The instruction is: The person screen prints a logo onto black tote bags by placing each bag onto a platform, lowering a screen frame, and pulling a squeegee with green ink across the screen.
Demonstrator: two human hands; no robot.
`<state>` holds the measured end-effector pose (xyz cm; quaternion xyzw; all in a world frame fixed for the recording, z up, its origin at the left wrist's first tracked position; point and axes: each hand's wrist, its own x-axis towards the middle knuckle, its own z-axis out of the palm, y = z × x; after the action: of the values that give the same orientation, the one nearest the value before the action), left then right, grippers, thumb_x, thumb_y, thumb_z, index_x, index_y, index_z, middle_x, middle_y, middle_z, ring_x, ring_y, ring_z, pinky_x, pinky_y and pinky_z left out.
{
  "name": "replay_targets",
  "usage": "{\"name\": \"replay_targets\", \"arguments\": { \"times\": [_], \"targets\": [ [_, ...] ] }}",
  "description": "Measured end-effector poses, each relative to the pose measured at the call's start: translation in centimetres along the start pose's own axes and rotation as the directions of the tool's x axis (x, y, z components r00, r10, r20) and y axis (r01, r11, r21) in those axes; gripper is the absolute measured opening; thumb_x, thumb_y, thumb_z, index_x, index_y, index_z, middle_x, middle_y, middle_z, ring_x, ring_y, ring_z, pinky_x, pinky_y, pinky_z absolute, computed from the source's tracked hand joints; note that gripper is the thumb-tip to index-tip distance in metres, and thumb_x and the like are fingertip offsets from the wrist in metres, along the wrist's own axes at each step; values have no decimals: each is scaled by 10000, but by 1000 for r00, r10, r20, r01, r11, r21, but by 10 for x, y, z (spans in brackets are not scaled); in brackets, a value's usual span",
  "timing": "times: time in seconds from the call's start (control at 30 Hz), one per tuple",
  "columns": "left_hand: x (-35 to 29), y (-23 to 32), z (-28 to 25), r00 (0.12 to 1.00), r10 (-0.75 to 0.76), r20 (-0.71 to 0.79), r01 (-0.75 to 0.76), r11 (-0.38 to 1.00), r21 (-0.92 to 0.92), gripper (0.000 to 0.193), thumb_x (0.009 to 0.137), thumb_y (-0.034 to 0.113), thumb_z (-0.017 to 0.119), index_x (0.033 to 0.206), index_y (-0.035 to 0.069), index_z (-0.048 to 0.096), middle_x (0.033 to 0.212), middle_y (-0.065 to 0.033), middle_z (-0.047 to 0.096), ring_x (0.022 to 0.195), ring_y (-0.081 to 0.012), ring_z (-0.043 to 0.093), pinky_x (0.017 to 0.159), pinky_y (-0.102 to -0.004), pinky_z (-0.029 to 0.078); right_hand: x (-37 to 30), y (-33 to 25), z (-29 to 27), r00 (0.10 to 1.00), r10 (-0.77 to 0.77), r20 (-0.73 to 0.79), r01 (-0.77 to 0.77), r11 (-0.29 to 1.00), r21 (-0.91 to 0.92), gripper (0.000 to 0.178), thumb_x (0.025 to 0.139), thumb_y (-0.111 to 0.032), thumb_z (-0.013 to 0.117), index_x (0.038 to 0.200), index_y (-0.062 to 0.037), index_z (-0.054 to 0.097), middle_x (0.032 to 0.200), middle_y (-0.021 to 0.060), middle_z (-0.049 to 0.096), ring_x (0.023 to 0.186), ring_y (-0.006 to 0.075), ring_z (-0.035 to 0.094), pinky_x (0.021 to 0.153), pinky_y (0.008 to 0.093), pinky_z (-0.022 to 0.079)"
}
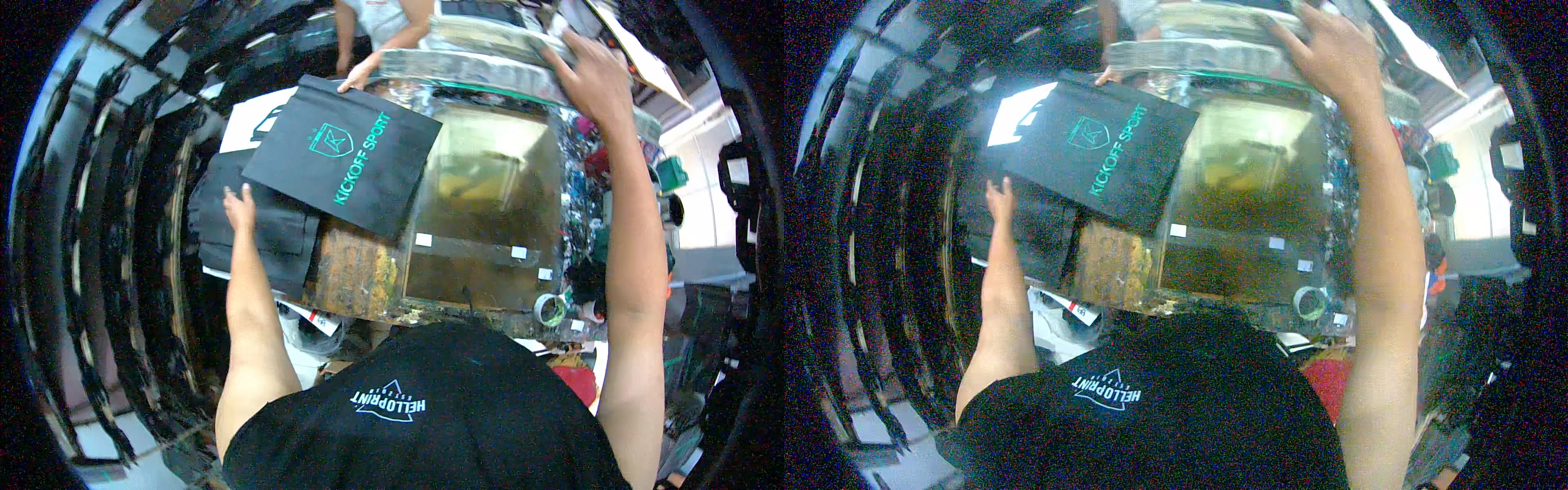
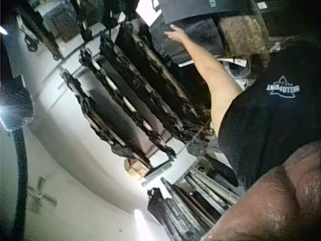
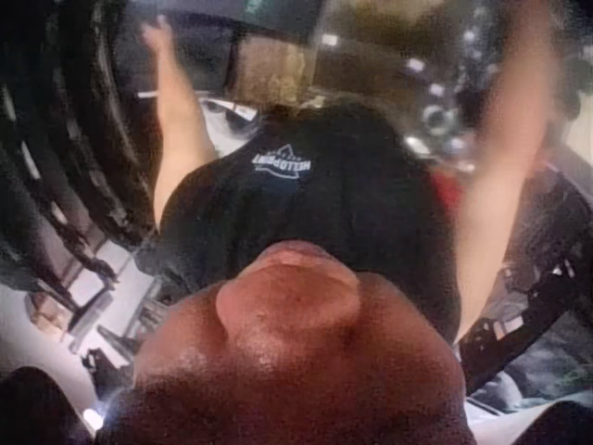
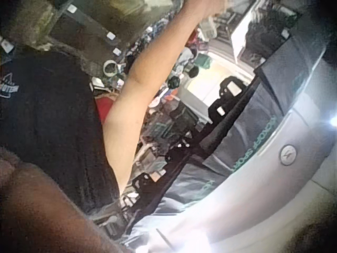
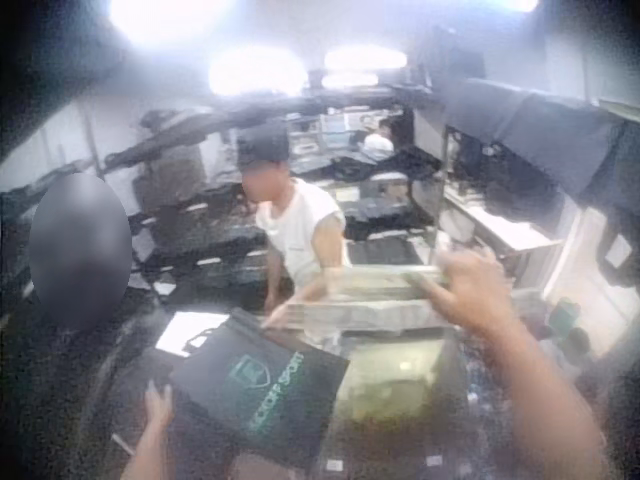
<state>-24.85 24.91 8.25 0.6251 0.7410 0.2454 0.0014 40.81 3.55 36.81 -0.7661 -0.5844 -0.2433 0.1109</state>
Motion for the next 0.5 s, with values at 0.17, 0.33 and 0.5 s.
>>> {"name": "replay_targets", "arguments": {
  "times": [0.17, 0.33, 0.5],
  "targets": [
    [-121, -17, -17, 787, 402, 468, -519, 841, 150, 809, 977, 581, 555, 1613, 147, 309, 1670, -177, 257, 1552, -424, 154, 1224, -633, 129, -26, 13, 14, 997, -8, -72, 9, 1000, 1, 595, 962, -583, 556, 1282, -93, 664, 1242, 158, 697, 1188, 334, 634, 1062, 535, 401],
    [-173, -41, -6, 830, 262, 493, -420, 875, 242, 867, 999, 656, 426, 1640, 118, 200, 1708, -160, 134, 1566, -396, 119, 1254, -564, 86, -17, 4, 7, 999, 3, -38, -4, 1000, -12, 560, 989, -494, 584, 1288, -28, 663, 1280, 187, 681, 1217, 348, 617, 1046, 457, 422],
    [-166, -34, -6, 849, 220, 481, -353, 913, 204, 785, 1023, 567, 465, 1630, 126, 235, 1710, -113, 156, 1567, -351, 153, 1256, -553, 132, -17, 14, 9, 999, -10, -32, 10, 1000, -3, 527, 1003, -478, 571, 1278, -40, 670, 1230, 202, 693, 1150, 374, 638, 986, 461, 445]
  ]
}}
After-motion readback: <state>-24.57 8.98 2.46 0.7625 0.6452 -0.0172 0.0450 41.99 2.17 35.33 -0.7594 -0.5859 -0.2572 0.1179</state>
